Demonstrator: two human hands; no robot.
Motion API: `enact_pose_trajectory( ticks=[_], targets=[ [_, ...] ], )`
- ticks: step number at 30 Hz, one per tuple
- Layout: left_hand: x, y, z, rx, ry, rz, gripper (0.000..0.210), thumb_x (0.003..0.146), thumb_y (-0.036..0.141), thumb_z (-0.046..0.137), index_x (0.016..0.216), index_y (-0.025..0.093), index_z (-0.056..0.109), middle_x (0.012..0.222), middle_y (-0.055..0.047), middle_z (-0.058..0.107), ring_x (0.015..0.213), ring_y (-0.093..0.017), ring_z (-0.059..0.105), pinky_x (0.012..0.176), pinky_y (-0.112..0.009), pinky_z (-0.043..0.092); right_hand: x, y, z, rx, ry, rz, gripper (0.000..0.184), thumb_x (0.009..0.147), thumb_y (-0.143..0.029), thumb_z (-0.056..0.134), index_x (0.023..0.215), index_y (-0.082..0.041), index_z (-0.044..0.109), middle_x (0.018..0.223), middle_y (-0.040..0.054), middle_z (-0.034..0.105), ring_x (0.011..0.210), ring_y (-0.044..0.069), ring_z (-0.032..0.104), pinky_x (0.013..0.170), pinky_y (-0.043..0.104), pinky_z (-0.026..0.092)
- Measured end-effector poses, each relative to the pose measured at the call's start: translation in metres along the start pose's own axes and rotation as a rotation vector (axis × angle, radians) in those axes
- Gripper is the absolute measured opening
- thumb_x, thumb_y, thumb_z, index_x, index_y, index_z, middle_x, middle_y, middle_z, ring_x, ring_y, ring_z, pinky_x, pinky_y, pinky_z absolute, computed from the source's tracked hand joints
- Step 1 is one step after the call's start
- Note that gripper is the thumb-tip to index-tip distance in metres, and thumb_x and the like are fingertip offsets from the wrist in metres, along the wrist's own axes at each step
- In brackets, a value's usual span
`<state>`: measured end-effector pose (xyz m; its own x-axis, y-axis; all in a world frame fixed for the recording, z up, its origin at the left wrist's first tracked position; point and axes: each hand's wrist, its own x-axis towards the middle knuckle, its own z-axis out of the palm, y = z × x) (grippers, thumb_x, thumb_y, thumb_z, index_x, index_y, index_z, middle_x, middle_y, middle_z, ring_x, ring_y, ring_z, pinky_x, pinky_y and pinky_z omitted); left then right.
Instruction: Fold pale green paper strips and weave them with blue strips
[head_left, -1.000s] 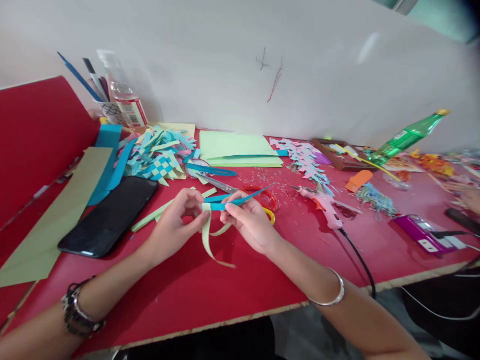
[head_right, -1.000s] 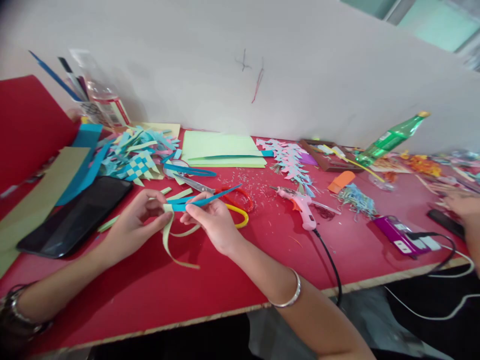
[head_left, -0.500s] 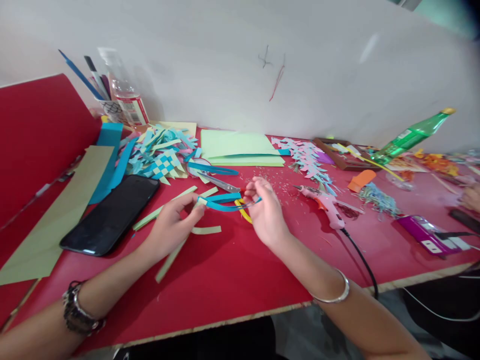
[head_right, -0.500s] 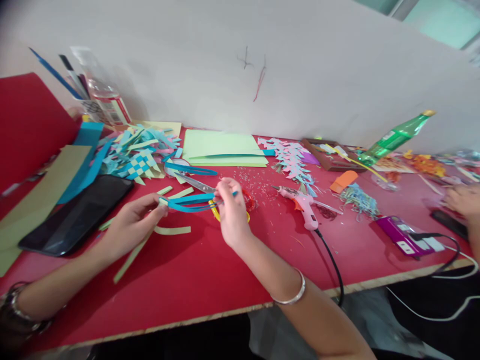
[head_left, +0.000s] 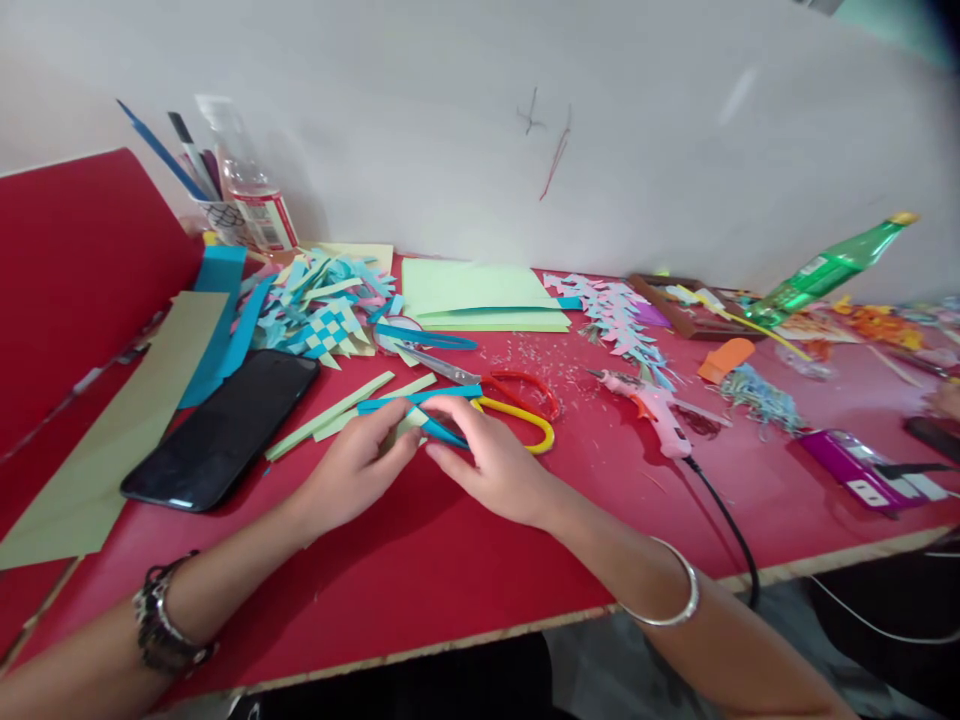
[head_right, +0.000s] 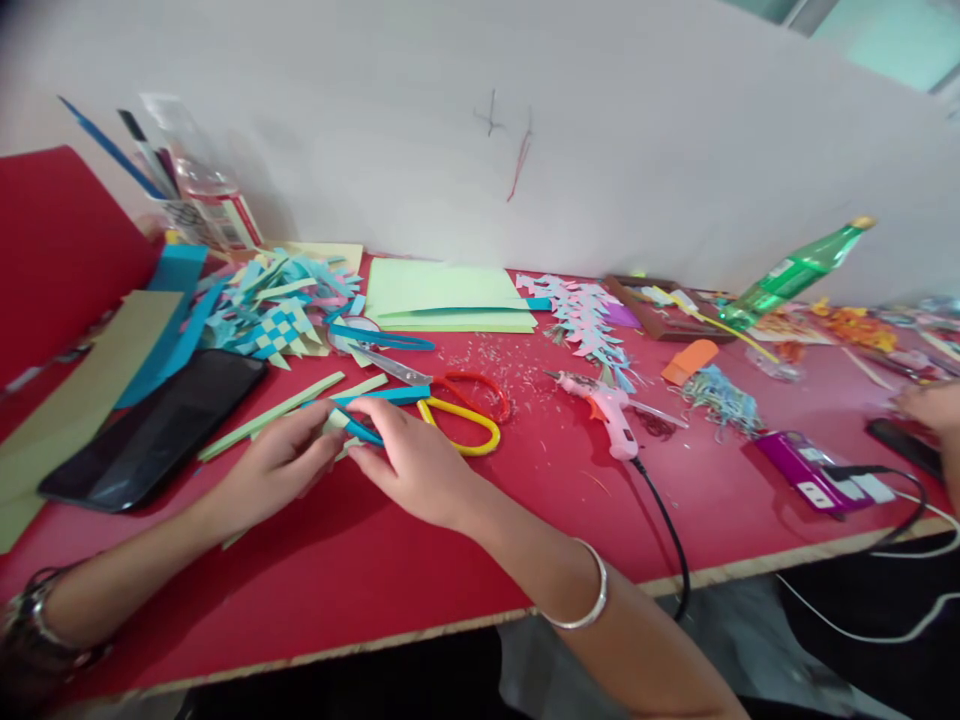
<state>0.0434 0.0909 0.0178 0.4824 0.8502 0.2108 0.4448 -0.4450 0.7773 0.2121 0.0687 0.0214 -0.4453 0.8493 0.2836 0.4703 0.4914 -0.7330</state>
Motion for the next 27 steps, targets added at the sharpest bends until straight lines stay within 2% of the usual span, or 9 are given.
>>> enact_pose_trajectory(
  ticks=[3,6,8,11,15,19,22,27],
  targets=[
    [0.001,-0.0004,0.0003,-0.004,-0.018,0.001,0.025,0.084,0.033,0.036,0.063,0.019,0.039,0.053,0.006,0.035,0.047,-0.009,0.033,0.044,-0.022,0.027,0.0012,0.0021,-0.0003,0.101,0.021,0.05,0.021,0.085,-0.023,0.041,0.105,-0.022,0.043,0.095,0.0041,0.058,0.088,0.016,0.056,0.074,0.029,0.043],
    [0.001,-0.0014,0.0004,-0.038,-0.018,-0.006,0.026,0.085,0.034,0.036,0.066,0.019,0.042,0.056,0.005,0.038,0.05,-0.009,0.037,0.047,-0.021,0.031,0.0019,0.0028,-0.0013,0.141,0.024,0.083,0.012,0.086,-0.025,0.038,0.091,-0.021,0.048,0.071,-0.0007,0.055,0.066,0.011,0.054,0.062,0.024,0.041],
    [0.0009,-0.0017,0.0003,-0.085,-0.011,-0.016,0.025,0.085,0.035,0.036,0.068,0.018,0.045,0.059,0.005,0.041,0.052,-0.009,0.039,0.048,-0.02,0.033,0.0018,0.0027,-0.0004,0.194,0.003,0.12,0.015,0.087,-0.028,0.036,0.084,-0.02,0.048,0.06,-0.0039,0.05,0.052,0.008,0.048,0.053,0.021,0.038],
    [0.0009,-0.0008,0.0,-0.174,-0.021,-0.063,0.026,0.085,0.038,0.037,0.071,0.018,0.048,0.061,0.004,0.042,0.054,-0.01,0.041,0.049,-0.02,0.036,0.0012,0.003,0.0026,0.324,-0.022,0.193,0.018,0.088,-0.031,0.033,0.083,-0.02,0.045,0.056,-0.0064,0.049,0.038,0.004,0.041,0.044,0.019,0.034],
    [0.0011,0.0008,-0.0007,-0.271,-0.037,-0.123,0.027,0.085,0.04,0.038,0.075,0.018,0.05,0.062,0.003,0.044,0.054,-0.01,0.042,0.049,-0.02,0.038,0.0012,0.0046,0.0051,0.446,-0.019,0.236,0.019,0.088,-0.034,0.034,0.083,-0.019,0.045,0.058,-0.0054,0.053,0.038,0.004,0.047,0.043,0.018,0.036],
    [0.0014,-0.0008,-0.0016,-0.29,-0.069,-0.1,0.027,0.085,0.039,0.037,0.073,0.019,0.048,0.06,0.004,0.042,0.05,-0.009,0.04,0.046,-0.019,0.036,0.002,0.0049,0.0037,0.424,0.007,0.221,0.019,0.086,-0.033,0.039,0.078,-0.018,0.047,0.06,-0.0033,0.055,0.045,0.006,0.052,0.049,0.019,0.041],
    [0.0016,-0.0011,-0.0023,-0.223,-0.141,-0.048,0.027,0.086,0.036,0.036,0.072,0.018,0.048,0.059,0.004,0.043,0.05,-0.008,0.039,0.047,-0.018,0.035,0.0016,0.0032,0.0022,0.38,0.01,0.208,0.022,0.085,-0.035,0.041,0.075,-0.017,0.049,0.062,-0.002,0.055,0.051,0.007,0.054,0.051,0.019,0.043],
    [0.0013,-0.0001,-0.0015,-0.175,-0.291,0.025,0.027,0.089,0.032,0.031,0.078,0.016,0.05,0.068,0.003,0.049,0.059,-0.008,0.043,0.057,-0.018,0.037,-0.0003,0.0017,0.0023,0.275,0.003,0.213,0.027,0.085,-0.037,0.039,0.069,-0.017,0.047,0.055,-0.0037,0.052,0.046,0.006,0.049,0.047,0.017,0.039]
  ],
)
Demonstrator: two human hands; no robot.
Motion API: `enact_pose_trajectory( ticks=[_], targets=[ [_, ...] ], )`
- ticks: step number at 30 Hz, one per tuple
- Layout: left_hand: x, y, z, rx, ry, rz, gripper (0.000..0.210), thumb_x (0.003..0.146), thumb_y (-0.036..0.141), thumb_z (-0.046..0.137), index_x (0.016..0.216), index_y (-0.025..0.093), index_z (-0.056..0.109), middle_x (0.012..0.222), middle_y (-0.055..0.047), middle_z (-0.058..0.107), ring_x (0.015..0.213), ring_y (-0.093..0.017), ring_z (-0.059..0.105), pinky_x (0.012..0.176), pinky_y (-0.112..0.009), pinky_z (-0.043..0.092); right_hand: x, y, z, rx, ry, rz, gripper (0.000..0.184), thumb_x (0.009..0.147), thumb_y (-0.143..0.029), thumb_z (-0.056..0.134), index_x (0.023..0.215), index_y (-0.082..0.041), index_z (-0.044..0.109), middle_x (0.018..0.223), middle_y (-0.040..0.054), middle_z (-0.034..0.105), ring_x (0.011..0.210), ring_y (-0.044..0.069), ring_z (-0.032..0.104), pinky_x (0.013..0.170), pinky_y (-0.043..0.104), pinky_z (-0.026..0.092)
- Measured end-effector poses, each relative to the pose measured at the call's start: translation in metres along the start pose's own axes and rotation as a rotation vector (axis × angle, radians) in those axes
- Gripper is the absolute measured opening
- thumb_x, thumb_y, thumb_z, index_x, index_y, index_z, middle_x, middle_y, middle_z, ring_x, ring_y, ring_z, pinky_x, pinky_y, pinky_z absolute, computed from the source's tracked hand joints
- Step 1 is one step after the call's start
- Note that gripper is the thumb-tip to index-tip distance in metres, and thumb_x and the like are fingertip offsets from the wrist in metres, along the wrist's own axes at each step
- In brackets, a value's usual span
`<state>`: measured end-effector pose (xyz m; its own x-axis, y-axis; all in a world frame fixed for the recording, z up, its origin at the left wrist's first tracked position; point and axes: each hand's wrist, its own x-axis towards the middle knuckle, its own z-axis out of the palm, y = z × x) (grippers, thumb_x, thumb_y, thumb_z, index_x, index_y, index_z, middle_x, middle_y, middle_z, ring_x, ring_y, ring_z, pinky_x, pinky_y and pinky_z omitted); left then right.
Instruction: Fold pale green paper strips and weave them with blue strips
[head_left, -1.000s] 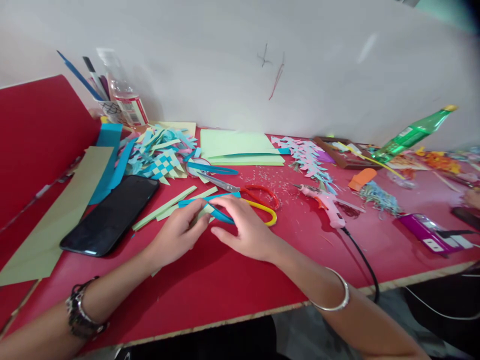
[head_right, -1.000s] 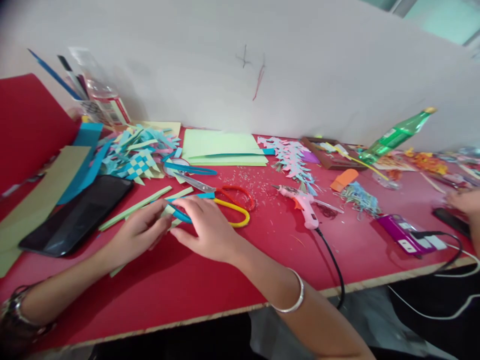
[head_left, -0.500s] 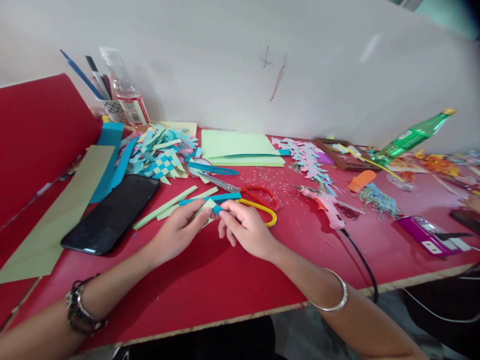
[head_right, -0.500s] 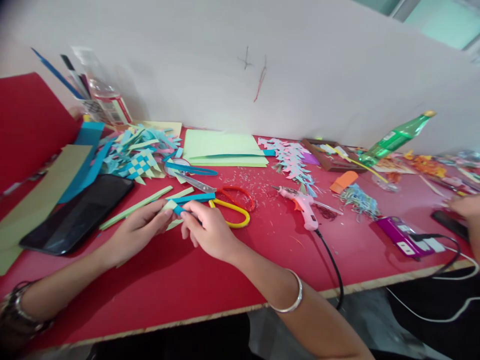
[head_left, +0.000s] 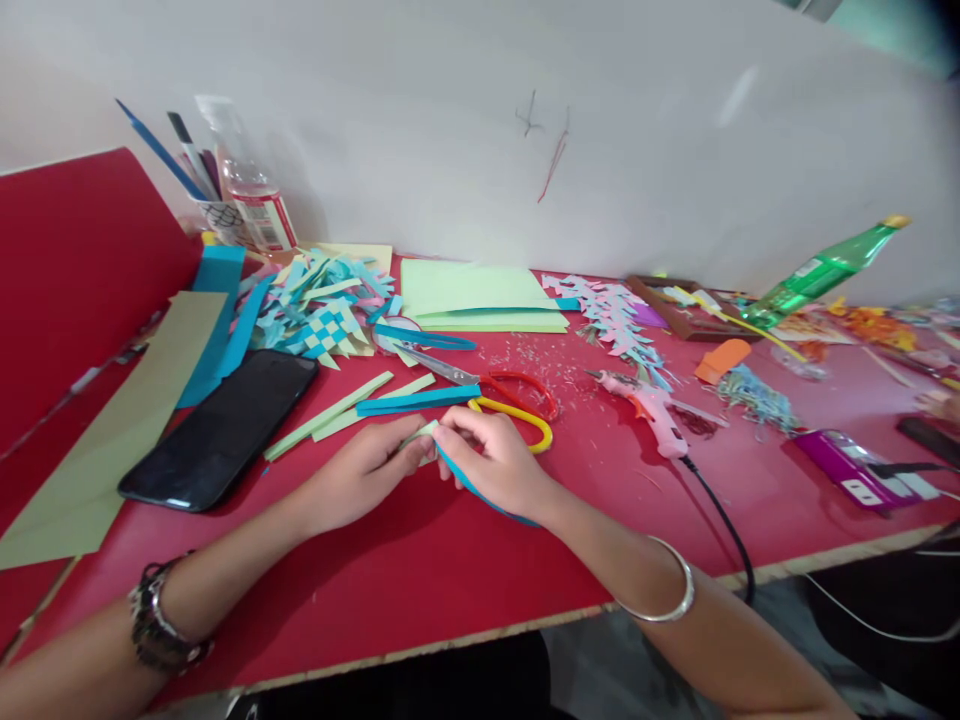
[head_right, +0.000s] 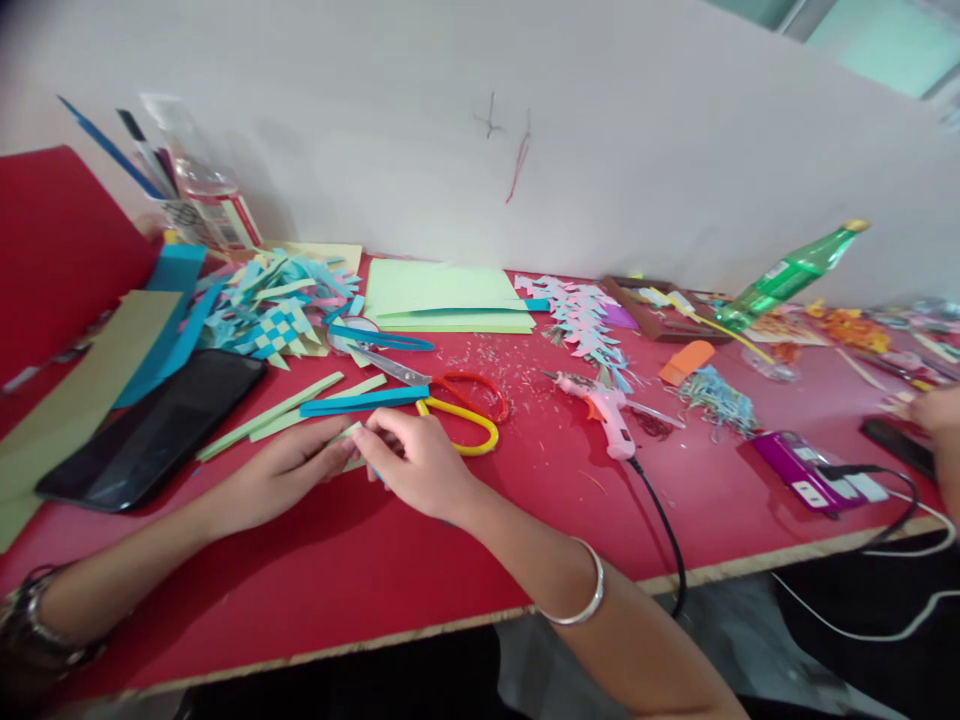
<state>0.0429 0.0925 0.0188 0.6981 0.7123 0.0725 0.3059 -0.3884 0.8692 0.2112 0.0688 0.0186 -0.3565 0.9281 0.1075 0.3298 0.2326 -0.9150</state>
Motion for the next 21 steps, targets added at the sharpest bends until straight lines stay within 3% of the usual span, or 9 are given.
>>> enact_pose_trajectory(
  ticks=[6,16,19,21],
  targets=[
    [-0.001,-0.004,0.002,-0.045,-0.038,-0.041,0.026,0.088,0.035,0.033,0.073,0.017,0.044,0.062,0.005,0.04,0.055,-0.007,0.037,0.051,-0.017,0.033,0.002,0.0,-0.003,-0.037,0.017,-0.032,0.026,0.083,-0.027,0.041,0.061,-0.017,0.047,0.051,-0.0042,0.049,0.048,0.006,0.049,0.049,0.017,0.037],
    [-0.002,-0.003,-0.002,-0.504,-0.053,-0.206,0.029,0.087,0.041,0.034,0.073,0.017,0.043,0.05,0.009,0.028,0.041,-0.004,0.021,0.039,-0.015,0.023,0.01,0.008,-0.028,0.398,0.187,0.022,0.026,0.081,-0.034,0.047,0.061,-0.018,0.045,0.043,-0.007,0.048,0.035,0.004,0.038,0.036,0.016,0.028],
    [-0.002,-0.003,-0.005,-0.502,-0.085,-0.208,0.03,0.087,0.041,0.034,0.071,0.017,0.042,0.049,0.009,0.028,0.04,-0.004,0.023,0.039,-0.015,0.023,0.015,0.014,-0.039,0.587,0.258,0.01,0.027,0.08,-0.036,0.047,0.06,-0.019,0.043,0.04,-0.0072,0.048,0.033,0.004,0.038,0.036,0.017,0.027],
    [-0.002,-0.003,-0.007,-0.409,-0.147,-0.186,0.031,0.087,0.04,0.033,0.07,0.017,0.044,0.052,0.007,0.036,0.044,-0.005,0.035,0.045,-0.016,0.032,0.017,0.016,-0.045,0.698,0.231,-0.02,0.029,0.08,-0.035,0.047,0.057,-0.019,0.04,0.036,-0.0077,0.044,0.032,0.004,0.036,0.039,0.018,0.029]
  ],
)
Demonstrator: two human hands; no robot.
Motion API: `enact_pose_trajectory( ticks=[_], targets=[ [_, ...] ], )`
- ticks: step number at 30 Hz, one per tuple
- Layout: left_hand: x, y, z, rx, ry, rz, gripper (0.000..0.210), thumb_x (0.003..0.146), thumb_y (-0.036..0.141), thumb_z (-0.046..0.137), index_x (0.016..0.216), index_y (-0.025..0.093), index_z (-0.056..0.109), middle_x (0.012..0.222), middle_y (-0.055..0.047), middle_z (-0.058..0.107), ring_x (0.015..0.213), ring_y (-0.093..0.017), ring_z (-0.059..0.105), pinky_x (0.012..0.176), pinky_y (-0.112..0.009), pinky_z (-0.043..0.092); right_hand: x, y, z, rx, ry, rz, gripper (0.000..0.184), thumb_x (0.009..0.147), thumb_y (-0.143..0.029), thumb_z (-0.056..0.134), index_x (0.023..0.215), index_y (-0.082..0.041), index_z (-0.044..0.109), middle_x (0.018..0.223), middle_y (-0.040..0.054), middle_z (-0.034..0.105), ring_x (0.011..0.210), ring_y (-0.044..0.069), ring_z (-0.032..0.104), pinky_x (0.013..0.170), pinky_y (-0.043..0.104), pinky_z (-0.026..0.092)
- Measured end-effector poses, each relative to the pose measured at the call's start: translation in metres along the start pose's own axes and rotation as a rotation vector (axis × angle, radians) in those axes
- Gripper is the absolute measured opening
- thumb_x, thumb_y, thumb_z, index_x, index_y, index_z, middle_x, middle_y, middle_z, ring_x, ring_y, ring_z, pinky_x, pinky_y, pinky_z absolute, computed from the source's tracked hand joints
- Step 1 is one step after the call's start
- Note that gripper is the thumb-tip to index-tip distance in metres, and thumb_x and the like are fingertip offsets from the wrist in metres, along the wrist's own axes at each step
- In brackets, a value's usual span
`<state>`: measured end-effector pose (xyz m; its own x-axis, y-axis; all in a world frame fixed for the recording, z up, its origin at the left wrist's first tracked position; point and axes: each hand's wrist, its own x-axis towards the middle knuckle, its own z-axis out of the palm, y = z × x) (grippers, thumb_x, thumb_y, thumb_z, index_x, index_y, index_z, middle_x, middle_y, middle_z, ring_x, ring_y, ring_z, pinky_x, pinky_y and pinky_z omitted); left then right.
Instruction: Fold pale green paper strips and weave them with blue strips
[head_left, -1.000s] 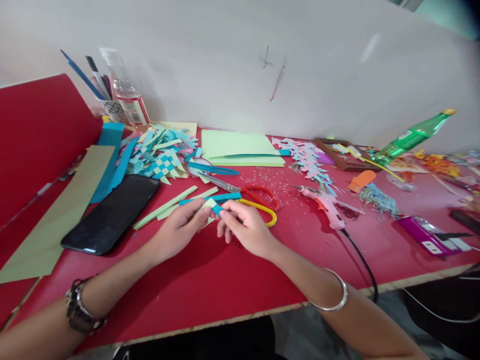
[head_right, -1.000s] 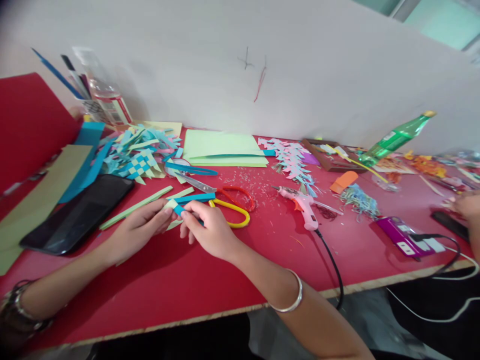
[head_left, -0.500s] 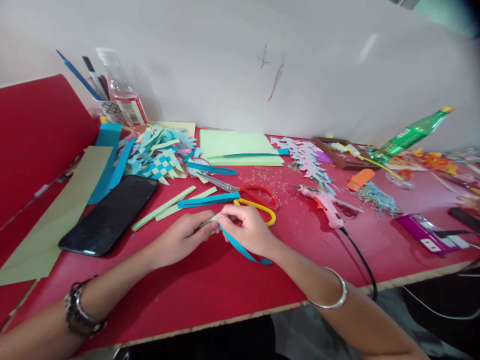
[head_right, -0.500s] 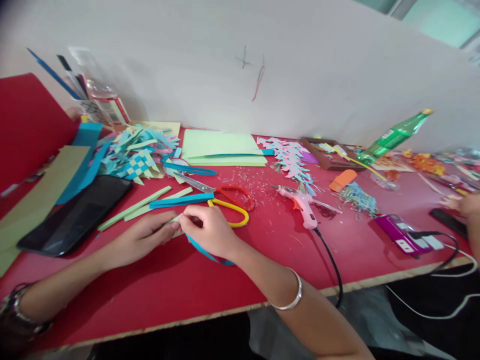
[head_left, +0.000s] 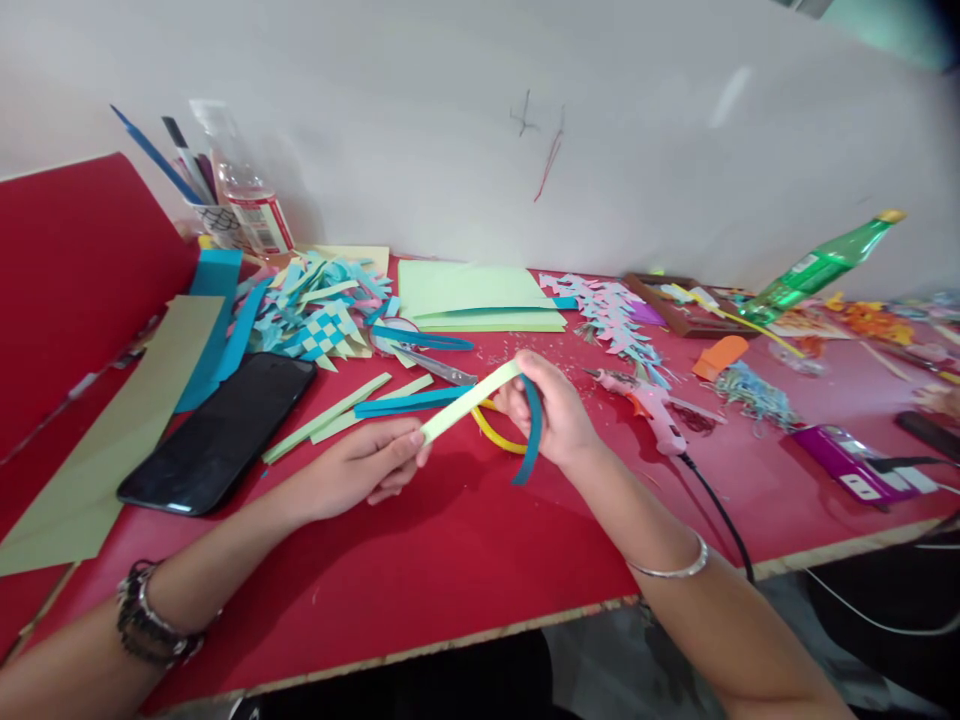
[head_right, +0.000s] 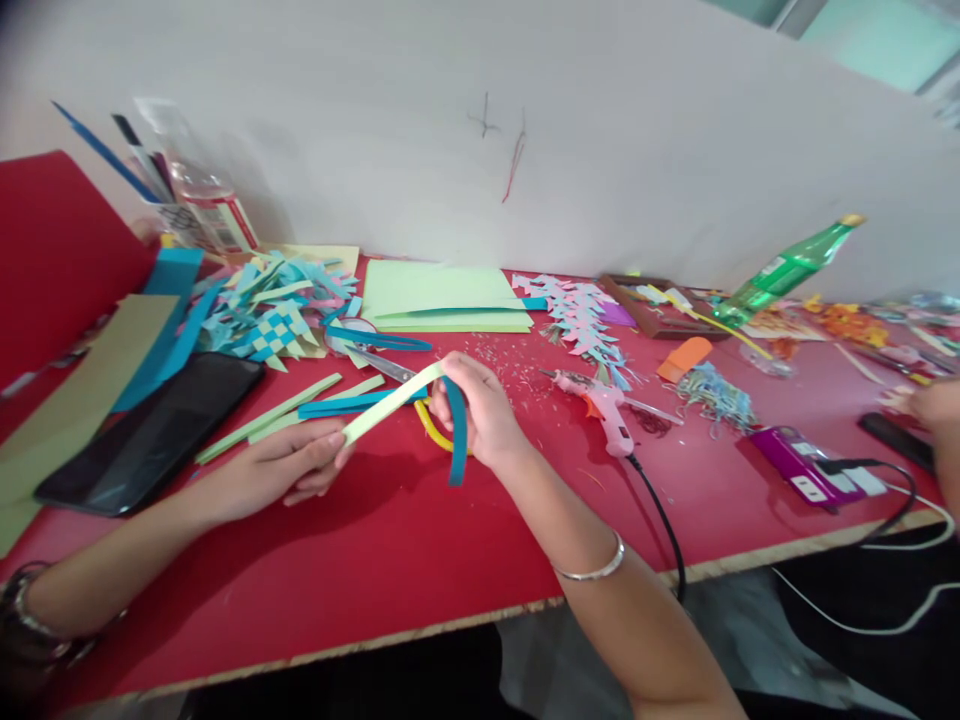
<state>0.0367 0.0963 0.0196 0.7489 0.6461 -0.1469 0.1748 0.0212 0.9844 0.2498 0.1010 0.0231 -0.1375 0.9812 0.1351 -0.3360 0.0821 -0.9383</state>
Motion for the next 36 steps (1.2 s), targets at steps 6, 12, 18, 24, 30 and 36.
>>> enact_pose_trajectory(
  ticks=[6,12,18,24,30,36],
  targets=[
    [-0.001,0.006,0.001,0.306,0.01,0.102,0.031,0.087,0.038,0.033,0.085,0.016,0.056,0.085,-0.001,0.058,0.082,-0.014,0.053,0.077,-0.023,0.04,-0.009,-0.006,0.001,-0.138,-0.361,0.119,0.027,0.081,-0.033,0.044,0.059,-0.018,0.041,0.038,-0.0093,0.039,0.032,0.004,0.03,0.039,0.018,0.024],
    [0.003,0.002,0.001,0.254,0.159,0.158,0.023,0.082,0.037,0.046,0.078,0.016,0.054,0.071,0.001,0.056,0.068,-0.012,0.053,0.066,-0.021,0.042,-0.011,0.003,0.015,-0.917,-0.7,-0.032,0.021,0.082,-0.026,0.047,0.066,-0.014,0.054,0.054,-0.0046,0.046,0.051,0.005,0.041,0.051,0.019,0.029],
    [0.009,-0.008,0.003,0.203,0.208,0.102,0.019,0.078,0.036,0.051,0.081,0.017,0.052,0.073,0.001,0.056,0.068,-0.012,0.054,0.063,-0.023,0.043,-0.012,0.008,0.016,-0.905,-0.602,-0.01,0.029,0.084,-0.035,0.045,0.065,-0.015,0.052,0.053,-0.0042,0.051,0.048,0.005,0.047,0.053,0.017,0.035],
    [0.007,-0.006,0.003,0.298,0.228,0.053,0.023,0.078,0.038,0.051,0.07,0.017,0.054,0.063,0.003,0.055,0.059,-0.011,0.052,0.057,-0.021,0.041,-0.015,0.008,0.019,-0.865,-0.545,-0.012,0.025,0.083,-0.038,0.047,0.071,-0.016,0.054,0.054,-0.004,0.052,0.048,0.005,0.048,0.051,0.016,0.036],
    [0.005,-0.002,0.001,0.378,0.334,0.083,0.024,0.08,0.039,0.049,0.071,0.017,0.053,0.063,0.004,0.055,0.057,-0.01,0.05,0.055,-0.02,0.039,-0.011,0.003,0.013,-0.937,-0.594,0.037,0.023,0.084,-0.034,0.046,0.07,-0.017,0.054,0.053,-0.0044,0.053,0.047,0.006,0.05,0.054,0.017,0.037],
    [0.006,-0.005,0.0,0.56,0.281,0.114,0.026,0.082,0.039,0.045,0.078,0.018,0.058,0.073,0.001,0.061,0.066,-0.012,0.053,0.06,-0.02,0.039,-0.008,0.003,0.012,-1.022,-0.624,-0.01,0.025,0.084,-0.031,0.045,0.065,-0.017,0.053,0.048,-0.0062,0.049,0.045,0.005,0.047,0.056,0.017,0.036]
  ],
)
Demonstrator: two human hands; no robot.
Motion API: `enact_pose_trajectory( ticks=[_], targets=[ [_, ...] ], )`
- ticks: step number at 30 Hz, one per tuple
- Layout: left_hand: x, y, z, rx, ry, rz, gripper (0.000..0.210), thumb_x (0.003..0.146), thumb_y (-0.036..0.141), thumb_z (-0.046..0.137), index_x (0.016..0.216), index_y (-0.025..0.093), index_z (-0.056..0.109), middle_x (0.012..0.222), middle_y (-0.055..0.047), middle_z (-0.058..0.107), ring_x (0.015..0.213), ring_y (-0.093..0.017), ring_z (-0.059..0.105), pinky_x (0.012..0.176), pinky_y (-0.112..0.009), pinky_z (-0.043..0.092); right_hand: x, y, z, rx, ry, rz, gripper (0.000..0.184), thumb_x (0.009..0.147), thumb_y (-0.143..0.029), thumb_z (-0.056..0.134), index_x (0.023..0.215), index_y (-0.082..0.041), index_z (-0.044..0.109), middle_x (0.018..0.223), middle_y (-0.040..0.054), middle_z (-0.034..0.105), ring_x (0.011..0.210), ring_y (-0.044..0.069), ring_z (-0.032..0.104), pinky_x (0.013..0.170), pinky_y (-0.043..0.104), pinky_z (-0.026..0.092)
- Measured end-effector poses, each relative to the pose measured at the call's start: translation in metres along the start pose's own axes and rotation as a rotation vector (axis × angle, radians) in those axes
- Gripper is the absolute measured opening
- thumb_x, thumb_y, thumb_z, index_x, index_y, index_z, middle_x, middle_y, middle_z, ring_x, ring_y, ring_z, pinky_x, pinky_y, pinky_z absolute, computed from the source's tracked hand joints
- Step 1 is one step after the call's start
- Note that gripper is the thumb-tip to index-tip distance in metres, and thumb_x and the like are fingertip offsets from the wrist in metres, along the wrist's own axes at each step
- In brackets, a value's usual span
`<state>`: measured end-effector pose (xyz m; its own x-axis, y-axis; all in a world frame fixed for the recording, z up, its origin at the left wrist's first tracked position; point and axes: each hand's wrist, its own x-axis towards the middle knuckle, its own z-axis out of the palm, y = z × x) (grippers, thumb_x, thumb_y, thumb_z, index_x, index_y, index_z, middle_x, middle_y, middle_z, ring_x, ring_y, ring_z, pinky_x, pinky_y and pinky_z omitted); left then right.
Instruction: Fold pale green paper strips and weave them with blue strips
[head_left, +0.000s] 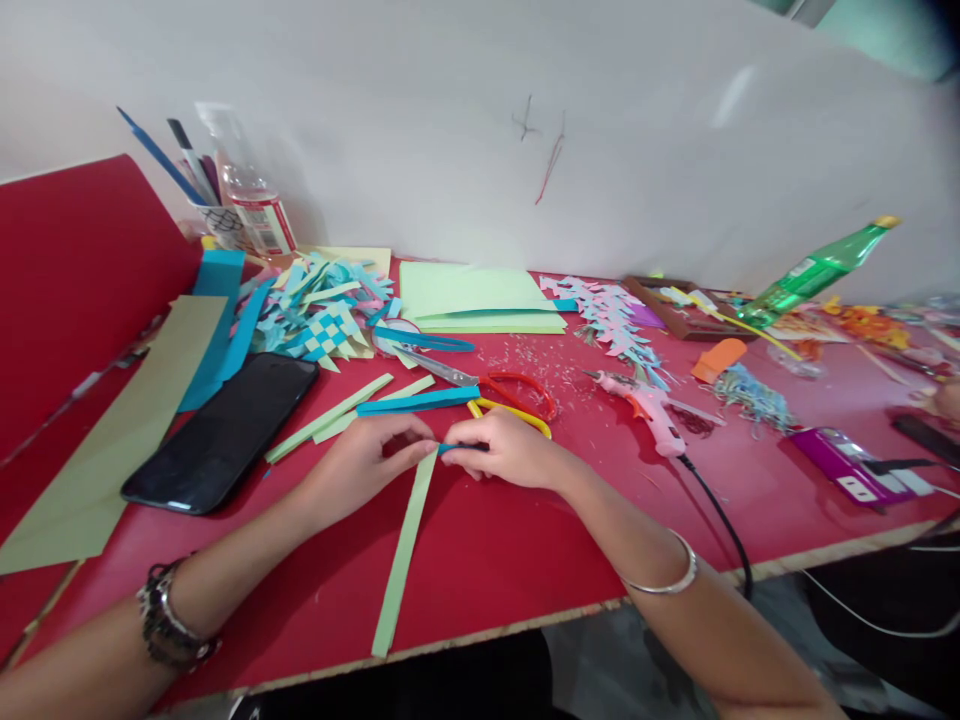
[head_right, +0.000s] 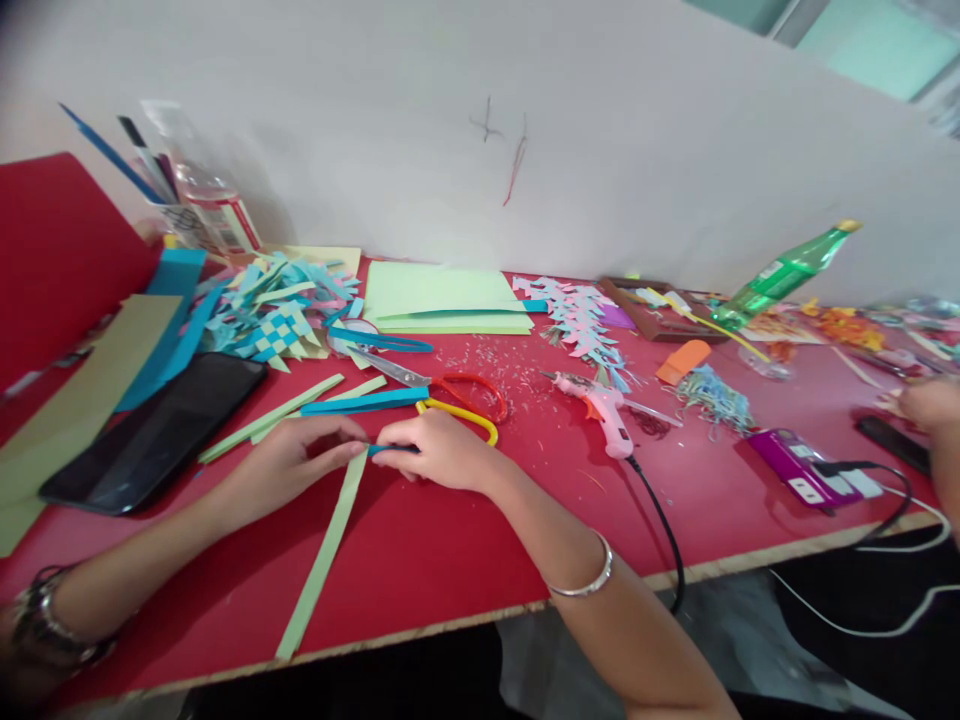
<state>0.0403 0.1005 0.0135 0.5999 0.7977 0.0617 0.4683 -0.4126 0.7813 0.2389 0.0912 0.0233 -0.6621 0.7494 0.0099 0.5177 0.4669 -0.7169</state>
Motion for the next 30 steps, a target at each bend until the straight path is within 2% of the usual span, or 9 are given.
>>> enact_pose_trajectory(
  ticks=[4,7,11,13,16,19,21,26,30],
  targets=[
    [-0.001,-0.005,0.001,0.108,-0.027,0.006,0.032,0.083,0.041,0.042,0.072,0.016,0.059,0.066,0.001,0.059,0.059,-0.011,0.049,0.055,-0.02,0.035,0.002,0.001,0.0,0.003,0.007,-0.009,0.031,0.087,-0.035,0.04,0.07,-0.016,0.056,0.052,-0.0041,0.052,0.047,0.006,0.048,0.054,0.018,0.036],
    [-0.001,-0.007,0.001,0.128,-0.018,0.012,0.034,0.083,0.041,0.042,0.067,0.016,0.057,0.058,0.002,0.054,0.054,-0.01,0.045,0.051,-0.019,0.032,0.006,0.004,-0.004,-0.04,0.118,-0.009,0.03,0.088,-0.034,0.037,0.077,-0.015,0.058,0.065,-0.0002,0.058,0.059,0.009,0.053,0.059,0.019,0.037],
    [-0.001,-0.006,0.0,0.134,-0.031,0.018,0.036,0.082,0.043,0.043,0.065,0.016,0.059,0.058,0.002,0.056,0.054,-0.011,0.047,0.051,-0.02,0.033,0.02,0.012,-0.013,-0.204,0.251,-0.046,0.019,0.086,-0.021,0.041,0.092,-0.017,0.059,0.09,0.0043,0.061,0.082,0.012,0.055,0.074,0.023,0.039],
    [-0.001,-0.006,0.0,0.112,-0.02,0.017,0.035,0.081,0.043,0.045,0.069,0.016,0.063,0.062,0.001,0.061,0.057,-0.013,0.051,0.053,-0.02,0.036,0.031,0.017,-0.016,-0.315,0.254,-0.048,0.024,0.085,-0.014,0.039,0.098,-0.017,0.059,0.098,0.0057,0.059,0.09,0.014,0.053,0.077,0.024,0.038],
    [-0.001,-0.007,-0.001,0.06,0.003,0.018,0.032,0.079,0.043,0.048,0.074,0.018,0.066,0.072,-0.001,0.067,0.064,-0.015,0.057,0.058,-0.021,0.041,0.05,0.02,-0.019,-0.495,0.229,0.007,0.035,0.084,-0.005,0.034,0.103,-0.019,0.059,0.102,0.0064,0.056,0.095,0.015,0.051,0.074,0.023,0.038],
    [-0.001,-0.01,-0.001,0.029,0.022,0.03,0.03,0.078,0.042,0.049,0.075,0.019,0.068,0.074,-0.001,0.069,0.066,-0.016,0.06,0.062,-0.022,0.044,0.066,0.018,-0.016,-0.64,0.195,0.052,0.032,0.084,-0.012,0.041,0.11,-0.022,0.056,0.104,0.0073,0.053,0.093,0.017,0.051,0.071,0.023,0.038],
    [0.0,-0.012,-0.001,0.022,0.034,0.04,0.029,0.078,0.041,0.05,0.076,0.019,0.068,0.074,-0.001,0.069,0.066,-0.016,0.06,0.063,-0.023,0.044,0.073,0.017,-0.014,-0.656,0.163,0.061,0.029,0.084,-0.017,0.044,0.11,-0.021,0.056,0.107,0.0087,0.052,0.09,0.017,0.052,0.07,0.024,0.038],
    [0.0,-0.012,-0.001,0.006,0.016,0.037,0.029,0.079,0.04,0.049,0.08,0.018,0.068,0.08,-0.002,0.07,0.069,-0.016,0.061,0.065,-0.022,0.045,0.076,0.016,-0.016,-0.564,0.129,0.073,0.025,0.087,-0.02,0.04,0.097,-0.017,0.063,0.096,0.0092,0.061,0.085,0.019,0.057,0.068,0.025,0.037],
    [-0.001,-0.011,-0.001,-0.003,-0.005,0.032,0.028,0.079,0.038,0.049,0.081,0.018,0.067,0.083,-0.003,0.07,0.072,-0.016,0.061,0.066,-0.022,0.045,0.071,0.017,-0.021,-0.451,0.101,0.055,0.038,0.092,-0.031,0.026,0.096,-0.016,0.062,0.071,0.0033,0.064,0.07,0.013,0.059,0.065,0.021,0.037]
  ],
)
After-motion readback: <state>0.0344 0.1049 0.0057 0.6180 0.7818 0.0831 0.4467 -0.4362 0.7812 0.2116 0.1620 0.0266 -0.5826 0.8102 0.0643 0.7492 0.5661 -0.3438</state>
